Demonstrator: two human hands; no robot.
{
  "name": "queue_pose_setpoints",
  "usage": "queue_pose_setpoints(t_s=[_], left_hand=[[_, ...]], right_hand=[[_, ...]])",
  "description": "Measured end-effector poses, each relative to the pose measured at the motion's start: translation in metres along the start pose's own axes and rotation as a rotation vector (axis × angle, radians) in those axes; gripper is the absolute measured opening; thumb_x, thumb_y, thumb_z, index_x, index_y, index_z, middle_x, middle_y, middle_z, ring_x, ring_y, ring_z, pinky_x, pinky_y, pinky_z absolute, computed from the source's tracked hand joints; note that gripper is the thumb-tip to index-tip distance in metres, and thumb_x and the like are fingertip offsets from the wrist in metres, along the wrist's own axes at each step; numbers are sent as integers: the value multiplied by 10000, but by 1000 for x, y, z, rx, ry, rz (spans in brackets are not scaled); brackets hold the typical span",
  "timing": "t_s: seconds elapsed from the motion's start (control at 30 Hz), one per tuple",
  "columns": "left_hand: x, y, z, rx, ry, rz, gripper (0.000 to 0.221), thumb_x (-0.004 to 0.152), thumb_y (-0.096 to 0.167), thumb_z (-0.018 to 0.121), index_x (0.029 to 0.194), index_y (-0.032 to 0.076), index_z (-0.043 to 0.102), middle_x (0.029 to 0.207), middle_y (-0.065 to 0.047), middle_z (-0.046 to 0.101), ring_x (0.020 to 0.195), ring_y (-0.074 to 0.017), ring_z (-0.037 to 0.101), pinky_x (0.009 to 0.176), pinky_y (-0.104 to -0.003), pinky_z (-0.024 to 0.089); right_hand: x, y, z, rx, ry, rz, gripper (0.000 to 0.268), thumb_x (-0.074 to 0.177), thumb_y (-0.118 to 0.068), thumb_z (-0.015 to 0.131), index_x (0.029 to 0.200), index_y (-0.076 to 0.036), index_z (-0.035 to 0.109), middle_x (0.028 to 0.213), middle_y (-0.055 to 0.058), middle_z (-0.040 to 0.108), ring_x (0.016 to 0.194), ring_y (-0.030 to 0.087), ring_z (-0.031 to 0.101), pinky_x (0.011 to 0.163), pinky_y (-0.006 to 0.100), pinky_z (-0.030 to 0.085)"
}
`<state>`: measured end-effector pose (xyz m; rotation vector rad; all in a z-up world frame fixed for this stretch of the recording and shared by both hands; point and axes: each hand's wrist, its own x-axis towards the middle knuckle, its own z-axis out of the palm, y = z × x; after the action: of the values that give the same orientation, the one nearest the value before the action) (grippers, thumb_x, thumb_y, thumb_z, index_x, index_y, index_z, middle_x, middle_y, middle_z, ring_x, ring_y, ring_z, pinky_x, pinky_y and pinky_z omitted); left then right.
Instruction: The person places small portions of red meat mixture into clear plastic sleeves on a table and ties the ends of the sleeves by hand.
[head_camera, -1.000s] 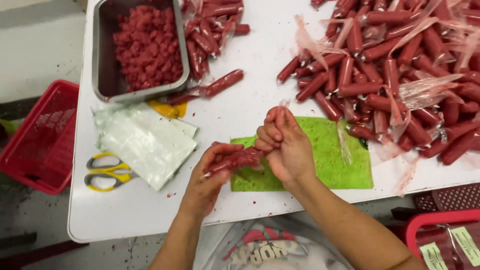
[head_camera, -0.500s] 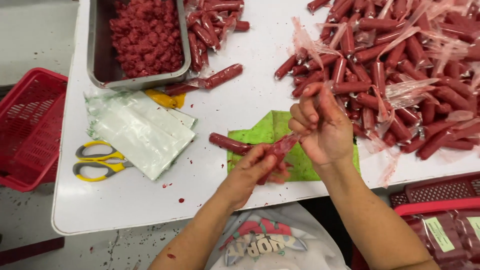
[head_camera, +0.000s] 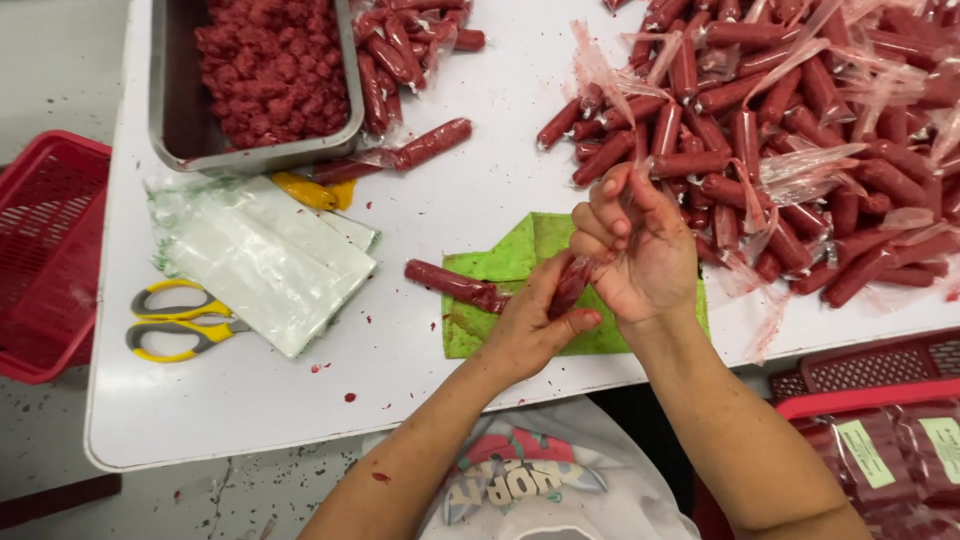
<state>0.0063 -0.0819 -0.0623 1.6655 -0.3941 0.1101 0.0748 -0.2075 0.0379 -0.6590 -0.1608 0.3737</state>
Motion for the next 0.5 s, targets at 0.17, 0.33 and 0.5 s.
queue_pose_setpoints(t_s=[0.17, 0.33, 0.5], left_hand=[[2, 29, -9, -21, -26, -148, 234, 963, 338, 683, 1057, 125, 673, 675, -64, 658, 677, -221, 661, 684, -348, 540], [2, 70, -42, 200, -218, -247, 283, 976, 346, 645, 902, 78, 592, 717, -111, 612, 676, -285, 604, 631, -392, 463], [7, 93, -51, 242, -271, -367, 345, 940, 346, 707, 727, 120, 557, 641, 18, 548, 607, -135, 481, 588, -320, 417]], right_hand=[[-8, -26, -15, -113, -38, -283, 470, 1037, -297, 428, 1447, -81, 507, 1384, 179, 596, 1265, 278, 587, 1129, 437, 458], [-54, -50, 27, -1976, -321, -569, 579, 956, -250, 520, 1503, -161, 354, 1546, 63, 393, 1475, 276, 307, 1192, 731, 56], [-54, -35, 17, -2350, -855, -616, 462, 921, -35, 545, 1379, 23, 521, 910, 82, 585, 895, 284, 553, 1151, 757, 164]])
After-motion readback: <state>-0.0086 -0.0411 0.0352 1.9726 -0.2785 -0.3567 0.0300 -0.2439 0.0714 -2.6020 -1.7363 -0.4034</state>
